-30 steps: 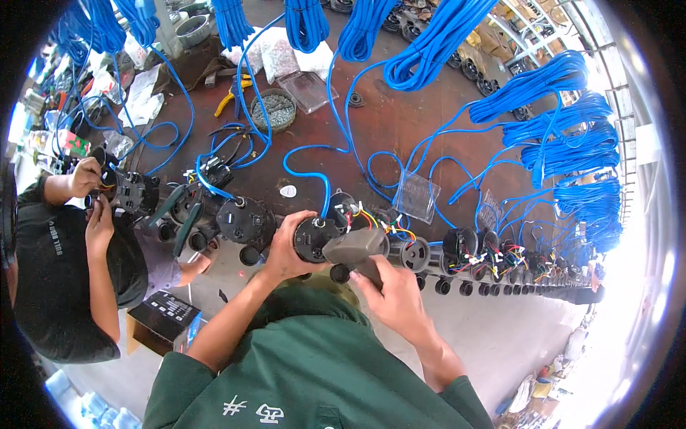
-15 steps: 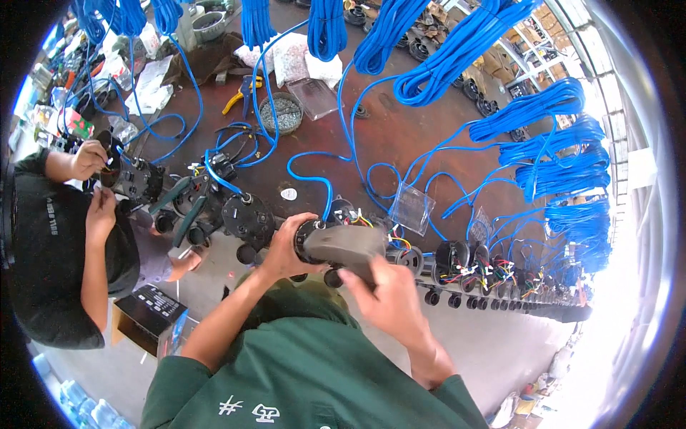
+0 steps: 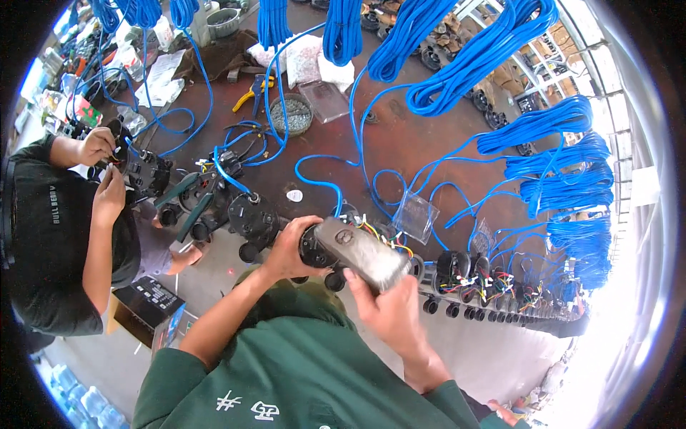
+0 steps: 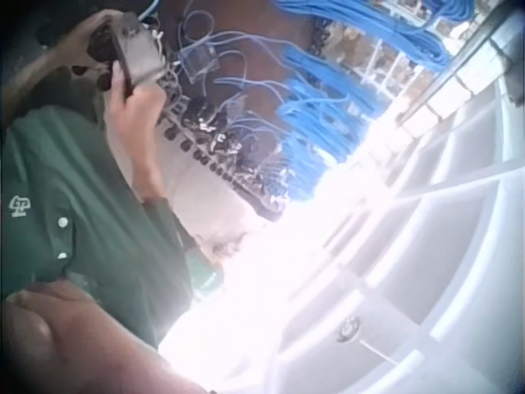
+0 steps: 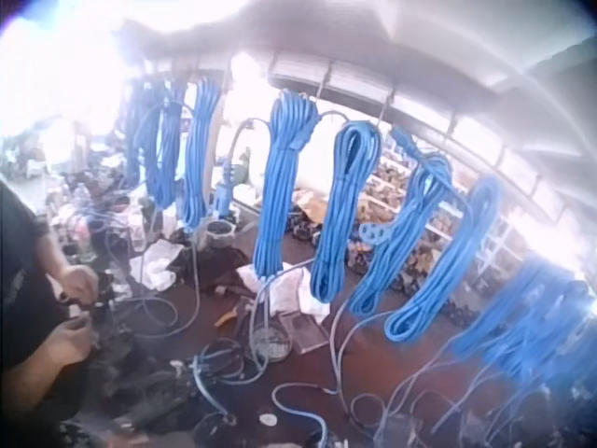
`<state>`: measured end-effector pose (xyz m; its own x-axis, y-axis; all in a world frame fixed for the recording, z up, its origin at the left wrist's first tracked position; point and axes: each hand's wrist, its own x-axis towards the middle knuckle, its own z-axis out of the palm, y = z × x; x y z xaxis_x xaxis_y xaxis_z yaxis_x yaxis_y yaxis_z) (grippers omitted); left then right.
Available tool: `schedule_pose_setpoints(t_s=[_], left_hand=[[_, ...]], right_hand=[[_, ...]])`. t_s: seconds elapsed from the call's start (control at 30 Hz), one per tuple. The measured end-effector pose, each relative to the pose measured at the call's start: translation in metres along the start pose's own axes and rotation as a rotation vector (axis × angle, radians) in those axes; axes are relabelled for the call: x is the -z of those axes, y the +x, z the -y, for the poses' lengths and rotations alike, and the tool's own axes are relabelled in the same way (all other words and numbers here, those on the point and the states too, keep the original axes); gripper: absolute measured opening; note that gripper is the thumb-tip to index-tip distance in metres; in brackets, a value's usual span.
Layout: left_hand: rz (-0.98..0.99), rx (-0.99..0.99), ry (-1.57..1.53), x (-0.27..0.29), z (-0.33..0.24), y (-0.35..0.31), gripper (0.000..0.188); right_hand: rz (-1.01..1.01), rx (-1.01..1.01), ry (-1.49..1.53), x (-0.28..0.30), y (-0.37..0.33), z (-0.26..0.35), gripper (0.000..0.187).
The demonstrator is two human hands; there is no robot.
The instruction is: The person assembles a series of submersible pumps at a workbench, securing components by hand and using a small hammer to tap parts into place while handling blue power cables attached to each unit.
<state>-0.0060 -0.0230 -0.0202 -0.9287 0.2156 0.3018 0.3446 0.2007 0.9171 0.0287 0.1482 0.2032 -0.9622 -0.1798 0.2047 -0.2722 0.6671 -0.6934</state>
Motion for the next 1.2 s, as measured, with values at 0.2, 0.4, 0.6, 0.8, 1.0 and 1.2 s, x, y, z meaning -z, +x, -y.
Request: schedule_pose_setpoints(t_s=[0.2,0.4,0.6,0.8,1.0,1.2], left_hand=[[0.067,0.013,-0.012,-0.006,0.006,0.004,0.097],[0.062,0.025,0.039,0.001,0.003,0.005,0.099],[0.089,0.003,0.029,-0.003,0.001,0.007,0.098],[0.077,0.008,0.011,0.0,0.003,0.008,0.097],[0.089,0.024,-0.054,-0.005,0.009,0.004,0.093],[0.092,0.031,0.0,-0.002,0.002,0.004,0.098]], right_hand=[[0.265,-0.278,-0.269,-0.063,-0.027,-0.075,0.042],[0.224,-0.324,-0.012,0.022,-0.008,-0.019,0.026],[0.26,-0.361,-0.451,-0.026,-0.059,-0.085,0.03],[0.322,-0.359,0.024,0.004,-0.016,-0.027,0.028],[0.228,-0.12,-0.166,-0.056,-0.032,-0.058,0.028],[0.417,-0.374,-0.009,-0.016,-0.005,-0.046,0.041]])
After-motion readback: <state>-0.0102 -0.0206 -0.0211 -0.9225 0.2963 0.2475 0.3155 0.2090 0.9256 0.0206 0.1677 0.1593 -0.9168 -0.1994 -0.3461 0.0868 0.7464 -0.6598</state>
